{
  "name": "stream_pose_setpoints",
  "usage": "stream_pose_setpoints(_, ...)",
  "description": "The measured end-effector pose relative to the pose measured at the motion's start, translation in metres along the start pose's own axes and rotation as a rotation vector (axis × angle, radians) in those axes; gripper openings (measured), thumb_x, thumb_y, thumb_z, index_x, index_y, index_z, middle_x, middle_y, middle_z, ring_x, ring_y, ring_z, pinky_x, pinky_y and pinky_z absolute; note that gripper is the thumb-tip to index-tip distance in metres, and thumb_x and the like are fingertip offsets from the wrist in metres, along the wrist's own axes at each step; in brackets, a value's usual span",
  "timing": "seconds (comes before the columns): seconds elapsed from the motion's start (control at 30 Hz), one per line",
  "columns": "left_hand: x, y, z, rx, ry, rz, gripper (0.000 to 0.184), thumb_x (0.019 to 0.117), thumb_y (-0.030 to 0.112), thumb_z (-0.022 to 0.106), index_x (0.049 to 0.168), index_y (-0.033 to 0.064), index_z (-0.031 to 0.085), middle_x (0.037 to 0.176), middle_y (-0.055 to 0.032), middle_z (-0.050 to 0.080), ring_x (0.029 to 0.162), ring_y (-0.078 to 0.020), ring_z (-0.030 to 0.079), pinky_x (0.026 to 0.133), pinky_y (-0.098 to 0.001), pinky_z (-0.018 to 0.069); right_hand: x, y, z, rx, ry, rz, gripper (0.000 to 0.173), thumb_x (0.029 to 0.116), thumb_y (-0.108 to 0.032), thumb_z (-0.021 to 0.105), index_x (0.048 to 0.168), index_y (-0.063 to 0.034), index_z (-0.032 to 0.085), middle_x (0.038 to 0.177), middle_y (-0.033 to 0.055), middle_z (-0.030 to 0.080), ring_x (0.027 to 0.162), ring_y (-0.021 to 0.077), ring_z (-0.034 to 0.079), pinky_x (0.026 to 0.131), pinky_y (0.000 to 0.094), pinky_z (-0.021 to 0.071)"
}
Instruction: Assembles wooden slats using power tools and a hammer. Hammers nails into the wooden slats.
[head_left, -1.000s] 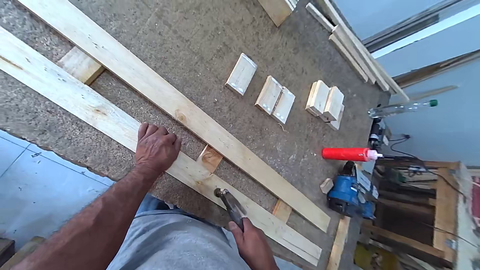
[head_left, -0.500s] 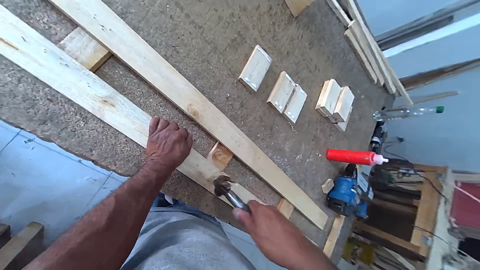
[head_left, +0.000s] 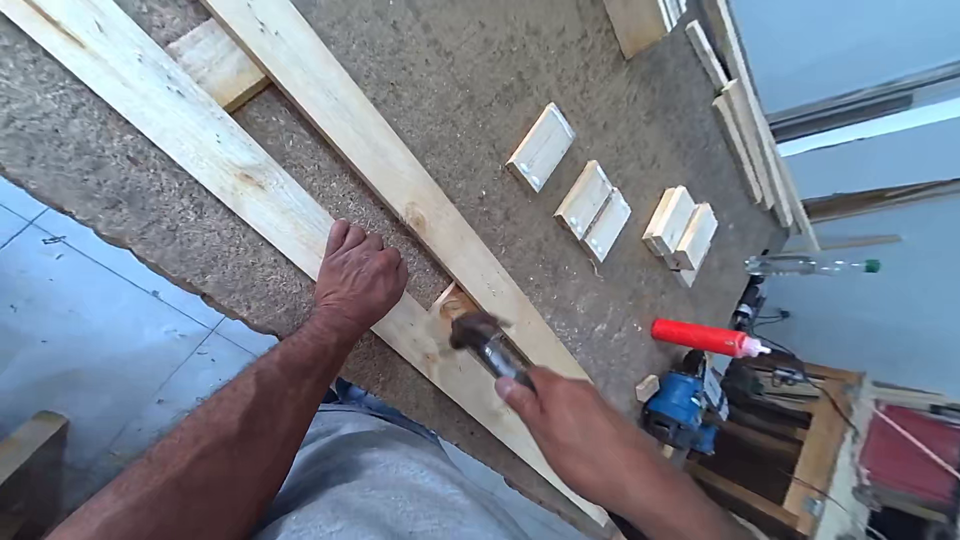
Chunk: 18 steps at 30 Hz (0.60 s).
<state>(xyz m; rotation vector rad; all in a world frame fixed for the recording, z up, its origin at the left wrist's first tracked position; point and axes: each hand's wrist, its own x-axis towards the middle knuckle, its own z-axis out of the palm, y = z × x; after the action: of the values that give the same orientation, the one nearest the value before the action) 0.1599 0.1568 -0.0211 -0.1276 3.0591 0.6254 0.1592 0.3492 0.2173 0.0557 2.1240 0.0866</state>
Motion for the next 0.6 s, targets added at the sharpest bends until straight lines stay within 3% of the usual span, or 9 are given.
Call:
stream_pose_setpoints(0.1, 0.003, 0.001, -0.001, 0.001, 0.0, 0.002, 0.043, 0.1024, 0.041, 0.042, 0.08, 0.0153, 0.068, 0.085, -0.0052, 0.066, 0.104, -0.028, 0.062, 0.118, -0.0514, 0.0275, -0.022, -0.001, -0.006, 0.207, 0.502, -0.328, 0.054, 0.1016, -0.069, 0.036, 0.089, -0.0225, 0.059, 0.057, -0.0089, 0.052, 0.045, 0.0055, 0.054, 0.039, 0.0281, 0.0479)
stream_pose_setpoints(0.17, 0.002, 0.002, -0.001, 0.001, 0.002, 0.006, 0.044, 0.1025, 0.041, 0.042, 0.079, 0.0148, 0.068, 0.085, -0.0054, 0.067, 0.103, -0.0287, 0.062, 0.118, -0.0521, 0.0278, -0.012, -0.002, 0.012, 0.356, 0.63, -0.506, 0.056, 0.1035, -0.067, 0.036, 0.097, -0.0174, 0.06, 0.061, -0.0088, 0.055, 0.047, 0.0046, 0.056, 0.039, 0.0282, 0.0508)
stream_pose_setpoints(0.23, 0.002, 0.001, -0.001, 0.006, 0.004, 0.005, 0.043, 0.1023, 0.04, 0.041, 0.08, 0.0147, 0.068, 0.085, -0.0054, 0.067, 0.104, -0.0288, 0.062, 0.118, -0.0519, 0.0279, 0.006, 0.009, 0.035, 0.23, 0.406, -0.372, 0.059, 0.1056, -0.059, 0.038, 0.1, -0.0057, 0.064, 0.067, 0.0038, 0.059, 0.058, 0.0174, 0.062, 0.053, 0.0387, 0.0544)
stream_pose_setpoints(0.3, 0.001, 0.002, 0.0, -0.003, 0.017, 0.013, 0.044, 0.1028, 0.04, 0.042, 0.079, 0.014, 0.067, 0.084, -0.006, 0.066, 0.102, -0.0292, 0.062, 0.118, -0.0517, 0.0286, 0.019, 0.014, 0.037, -0.005, -0.055, -0.031, 0.06, 0.1063, -0.057, 0.038, 0.112, -0.0033, 0.062, 0.088, 0.0154, 0.065, 0.085, 0.0311, 0.068, 0.076, 0.0511, 0.0558)
stream_pose_setpoints(0.37, 0.006, 0.002, -0.001, -0.001, 0.019, 0.012, 0.044, 0.1025, 0.041, 0.041, 0.079, 0.0144, 0.068, 0.084, -0.0056, 0.067, 0.102, -0.0288, 0.063, 0.117, -0.052, 0.0292, 0.016, 0.013, 0.018, -0.088, -0.167, 0.044, 0.057, 0.1059, -0.057, 0.04, 0.11, -0.0041, 0.062, 0.091, 0.0163, 0.064, 0.087, 0.0328, 0.067, 0.075, 0.0537, 0.0546)
stream_pose_setpoints(0.43, 0.0, 0.003, -0.001, 0.001, -0.014, 0.003, 0.044, 0.1026, 0.041, 0.041, 0.08, 0.0147, 0.068, 0.086, -0.0057, 0.067, 0.104, -0.0284, 0.063, 0.118, -0.0525, 0.0283, -0.004, 0.01, 0.0, -0.033, -0.009, -0.051, 0.056, 0.1054, -0.058, 0.041, 0.104, -0.0068, 0.064, 0.079, 0.0115, 0.061, 0.075, 0.0278, 0.065, 0.068, 0.0488, 0.054)
stream_pose_setpoints(0.5, 0.003, 0.003, -0.001, 0.005, -0.001, 0.0, 0.044, 0.1023, 0.04, 0.04, 0.078, 0.0151, 0.067, 0.084, -0.0048, 0.066, 0.103, -0.0274, 0.063, 0.118, -0.0515, 0.0282, -0.015, 0.012, -0.001, 0.143, 0.379, -0.275, 0.057, 0.1024, -0.067, 0.037, 0.088, -0.0163, 0.06, 0.06, -0.0032, 0.053, 0.051, 0.0116, 0.057, 0.046, 0.0334, 0.0494)
stream_pose_setpoints(0.53, 0.004, 0.003, 0.0, 0.007, 0.005, -0.002, 0.044, 0.1022, 0.04, 0.04, 0.078, 0.0151, 0.067, 0.083, -0.0047, 0.066, 0.103, -0.0272, 0.063, 0.117, -0.0515, 0.0285, -0.013, 0.013, 0.004, 0.251, 0.534, -0.394, 0.057, 0.1019, -0.07, 0.035, 0.088, -0.0197, 0.058, 0.058, -0.0087, 0.052, 0.047, 0.0055, 0.054, 0.04, 0.0279, 0.0482)
stream_pose_setpoints(0.6, 0.003, 0.003, -0.001, 0.014, -0.001, -0.004, 0.044, 0.1024, 0.04, 0.04, 0.078, 0.0152, 0.066, 0.084, -0.0045, 0.066, 0.102, -0.0268, 0.063, 0.117, -0.0515, 0.0282, -0.003, 0.017, 0.024, 0.366, 0.603, -0.495, 0.06, 0.1038, -0.067, 0.035, 0.094, -0.0137, 0.061, 0.062, -0.0061, 0.056, 0.048, 0.0066, 0.057, 0.041, 0.0293, 0.0511)
